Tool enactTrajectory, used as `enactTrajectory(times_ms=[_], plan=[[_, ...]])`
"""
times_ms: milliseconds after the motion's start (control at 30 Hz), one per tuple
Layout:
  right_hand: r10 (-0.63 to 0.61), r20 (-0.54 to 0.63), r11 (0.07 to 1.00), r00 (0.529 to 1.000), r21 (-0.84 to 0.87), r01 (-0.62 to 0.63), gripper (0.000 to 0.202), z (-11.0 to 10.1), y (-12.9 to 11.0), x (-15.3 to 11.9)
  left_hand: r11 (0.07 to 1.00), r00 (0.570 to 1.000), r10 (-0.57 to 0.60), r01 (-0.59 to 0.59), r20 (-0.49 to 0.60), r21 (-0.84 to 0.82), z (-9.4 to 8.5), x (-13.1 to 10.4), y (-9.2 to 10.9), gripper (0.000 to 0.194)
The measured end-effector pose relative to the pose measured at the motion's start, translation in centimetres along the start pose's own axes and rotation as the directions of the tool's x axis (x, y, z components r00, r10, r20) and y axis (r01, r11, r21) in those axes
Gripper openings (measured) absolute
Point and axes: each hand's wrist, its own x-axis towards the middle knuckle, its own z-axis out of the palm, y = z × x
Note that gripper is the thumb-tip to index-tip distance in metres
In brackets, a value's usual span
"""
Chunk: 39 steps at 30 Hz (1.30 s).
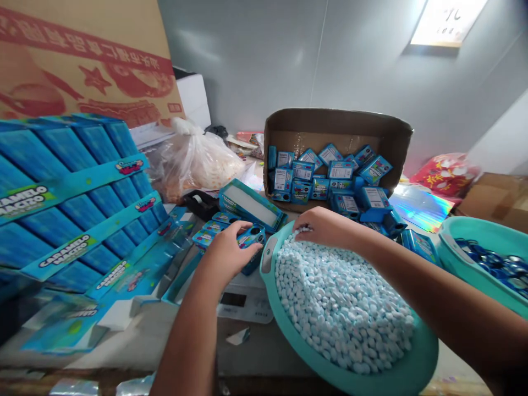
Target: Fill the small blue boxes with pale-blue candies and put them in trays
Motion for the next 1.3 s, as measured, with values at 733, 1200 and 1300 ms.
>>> enactTrajectory(times_ms=[733, 1200, 1300], plan=[[0.541, -0.068, -0.164, 0.838, 0.969, 0.184, 0.013, -0.1, 1.8, 1.7, 0.909, 0.987, -0.068, 0.123, 0.148, -0.399, 5.6, -0.3, 10.2, 0.059], [0.471, -0.034, -0.271, 0.882, 0.945, 0.182, 0.012, -0.2, 1.6, 1.8, 0.910, 0.986, -0.093, 0.141, 0.140, -0.391, 5.9, -0.4, 9.3, 0.061], [0.482, -0.028, -0.264, 0.876, 0.948, 0.176, 0.011, -0.4, 1.3, 1.6, 0.916, 0.988, -0.084, 0.127, 0.128, -0.379, 5.9, -0.5, 9.3, 0.059]])
